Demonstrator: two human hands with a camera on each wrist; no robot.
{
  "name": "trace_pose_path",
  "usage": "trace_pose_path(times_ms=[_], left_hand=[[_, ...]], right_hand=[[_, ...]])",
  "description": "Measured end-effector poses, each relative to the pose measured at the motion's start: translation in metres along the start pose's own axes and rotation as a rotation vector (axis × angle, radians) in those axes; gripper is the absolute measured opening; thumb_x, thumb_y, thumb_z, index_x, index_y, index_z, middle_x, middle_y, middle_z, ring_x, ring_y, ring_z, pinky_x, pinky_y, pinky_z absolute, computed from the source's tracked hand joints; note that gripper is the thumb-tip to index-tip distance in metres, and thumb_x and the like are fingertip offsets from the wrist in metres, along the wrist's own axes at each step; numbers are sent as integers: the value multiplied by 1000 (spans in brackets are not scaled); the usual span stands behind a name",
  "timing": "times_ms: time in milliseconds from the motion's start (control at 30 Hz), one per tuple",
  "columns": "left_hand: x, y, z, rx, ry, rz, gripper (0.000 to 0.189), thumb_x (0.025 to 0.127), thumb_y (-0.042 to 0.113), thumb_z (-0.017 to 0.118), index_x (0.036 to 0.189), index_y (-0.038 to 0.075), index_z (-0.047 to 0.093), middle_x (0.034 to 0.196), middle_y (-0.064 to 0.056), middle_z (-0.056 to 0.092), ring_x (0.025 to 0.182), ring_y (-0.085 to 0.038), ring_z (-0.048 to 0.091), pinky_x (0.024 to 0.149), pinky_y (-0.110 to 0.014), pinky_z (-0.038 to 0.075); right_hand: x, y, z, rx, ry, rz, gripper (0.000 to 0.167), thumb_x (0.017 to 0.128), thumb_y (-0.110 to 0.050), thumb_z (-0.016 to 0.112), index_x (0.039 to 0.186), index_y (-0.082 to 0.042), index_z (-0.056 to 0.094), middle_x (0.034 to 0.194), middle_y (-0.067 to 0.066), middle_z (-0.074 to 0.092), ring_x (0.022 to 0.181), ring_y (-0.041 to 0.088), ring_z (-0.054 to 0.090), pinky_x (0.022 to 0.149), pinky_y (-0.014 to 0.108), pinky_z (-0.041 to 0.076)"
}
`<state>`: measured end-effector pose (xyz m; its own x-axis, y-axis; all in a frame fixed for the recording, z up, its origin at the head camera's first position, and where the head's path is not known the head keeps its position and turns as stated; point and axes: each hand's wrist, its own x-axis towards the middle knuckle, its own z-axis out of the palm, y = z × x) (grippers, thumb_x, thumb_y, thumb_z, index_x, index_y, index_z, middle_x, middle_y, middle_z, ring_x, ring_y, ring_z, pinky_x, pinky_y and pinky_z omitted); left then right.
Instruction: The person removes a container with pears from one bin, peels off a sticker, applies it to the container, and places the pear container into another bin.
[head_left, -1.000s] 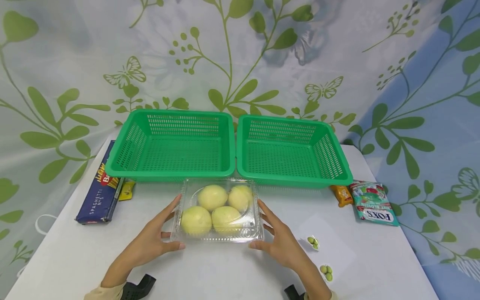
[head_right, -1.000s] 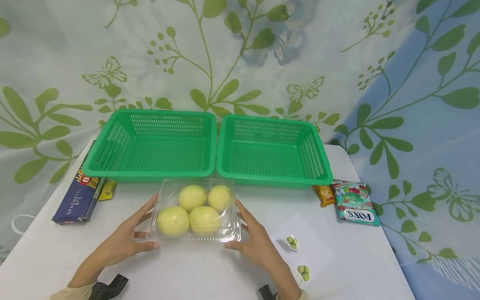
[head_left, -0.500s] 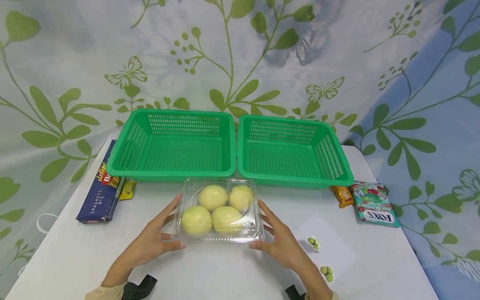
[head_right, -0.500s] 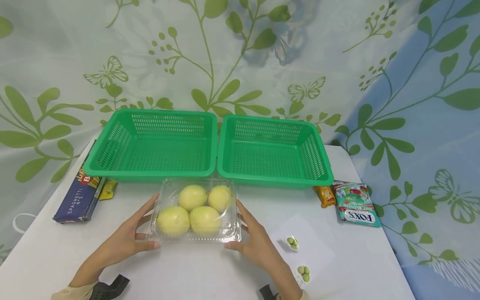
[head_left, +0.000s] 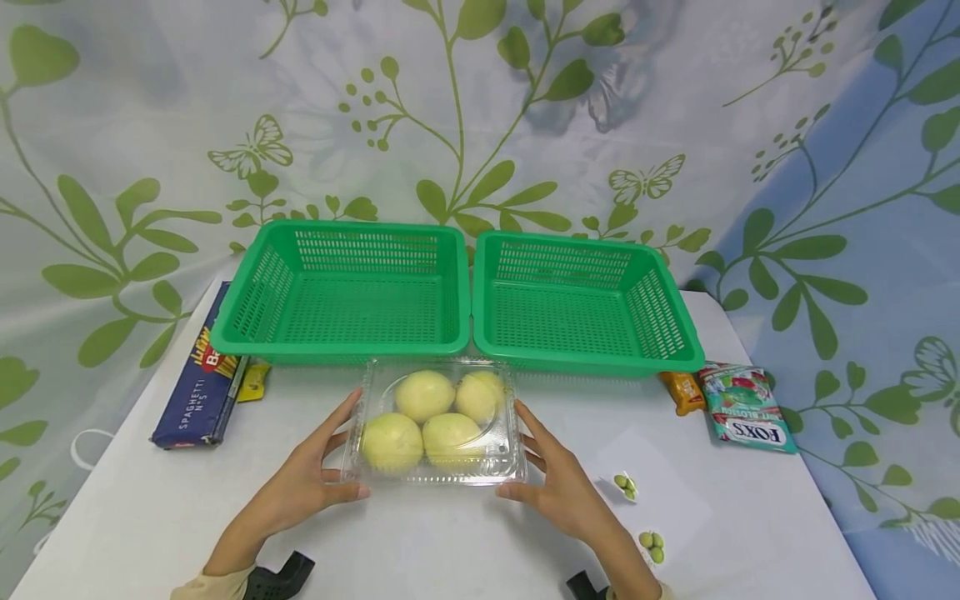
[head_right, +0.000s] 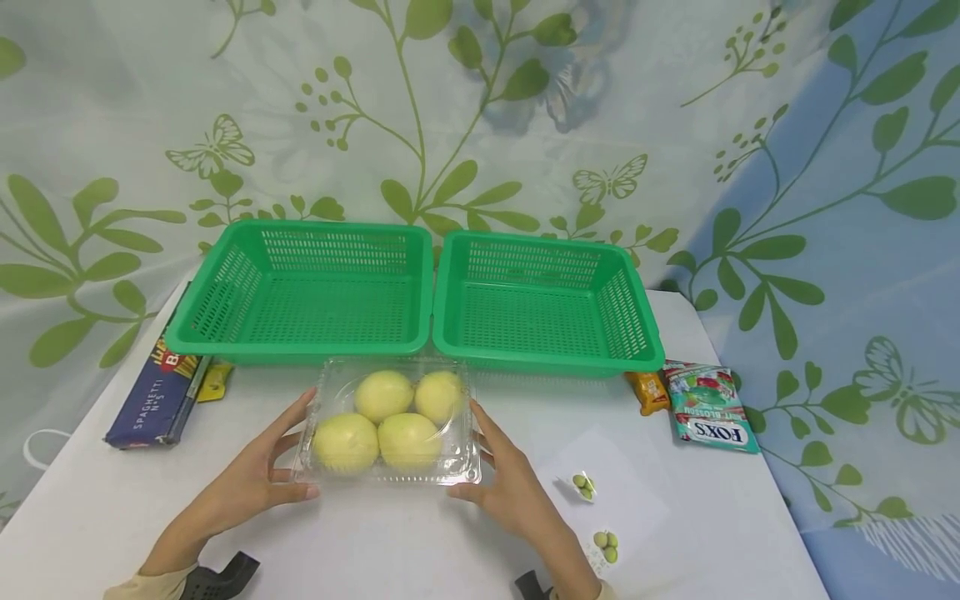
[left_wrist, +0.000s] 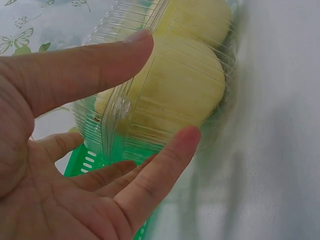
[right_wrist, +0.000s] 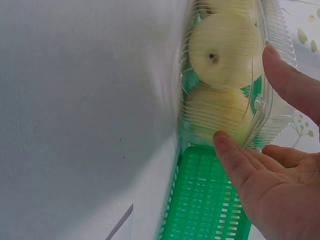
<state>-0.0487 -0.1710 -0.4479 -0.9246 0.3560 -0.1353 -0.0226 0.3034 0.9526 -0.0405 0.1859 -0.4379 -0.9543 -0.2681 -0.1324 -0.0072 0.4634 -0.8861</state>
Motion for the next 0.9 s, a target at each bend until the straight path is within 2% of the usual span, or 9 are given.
trace_pose_path(times_ms=[233, 400, 467, 567, 733, 900], left_hand=[[1, -2, 1, -44, -16, 5, 120, 75, 2, 85, 162, 39, 9, 169, -21, 3, 147, -58, 21, 88, -30, 60], [1, -3, 2, -41, -29, 14, 120, 76, 5, 85, 162, 39, 8, 168, -23, 4, 147, -58, 20, 89, -31, 60], [1, -2, 2, -37, -33, 21, 119, 77, 6, 85, 162, 39, 8, 168, -24, 4, 147, -59, 20, 89, -34, 60], [1, -1, 1, -25, -35, 24, 119, 77, 7, 85, 162, 39, 8, 167, -25, 4, 146, -61, 20, 91, -39, 60], [2, 0, 1, -21, -33, 8, 119, 77, 7, 85, 161, 40, 8, 168, -25, 4, 147, -60, 20, 92, -40, 60], [0, 1, -1, -28, -33, -5, 119, 78, 8, 85, 161, 42, 6, 167, -26, 3, 147, -61, 18, 91, -38, 60]], right_hand=[[-3, -3, -4, -38, -22, -15, 109, 78, -20, 85, 162, -33, 17, 168, 5, 23, 145, 36, 43, 116, 48, 40], [-10, -6, -24, -208, -1, 14, 101, 80, -23, 85, 159, -38, 24, 165, 1, 31, 149, 33, 38, 120, 57, 33], [-14, -6, -36, -279, 20, 49, 98, 80, -26, 85, 158, -37, 28, 164, 1, 34, 151, 34, 34, 120, 62, 31], [-22, -4, -54, -353, 28, 89, 93, 81, -28, 84, 158, -28, 32, 164, 7, 34, 151, 40, 31, 118, 65, 30], [-34, 4, -77, -451, 45, 193, 84, 82, -35, 82, 153, -16, 42, 156, 16, 45, 144, 46, 40, 111, 66, 38], [-38, 12, -88, -529, 69, 319, 76, 84, -37, 80, 147, -9, 50, 148, 24, 52, 136, 51, 46, 104, 67, 43]])
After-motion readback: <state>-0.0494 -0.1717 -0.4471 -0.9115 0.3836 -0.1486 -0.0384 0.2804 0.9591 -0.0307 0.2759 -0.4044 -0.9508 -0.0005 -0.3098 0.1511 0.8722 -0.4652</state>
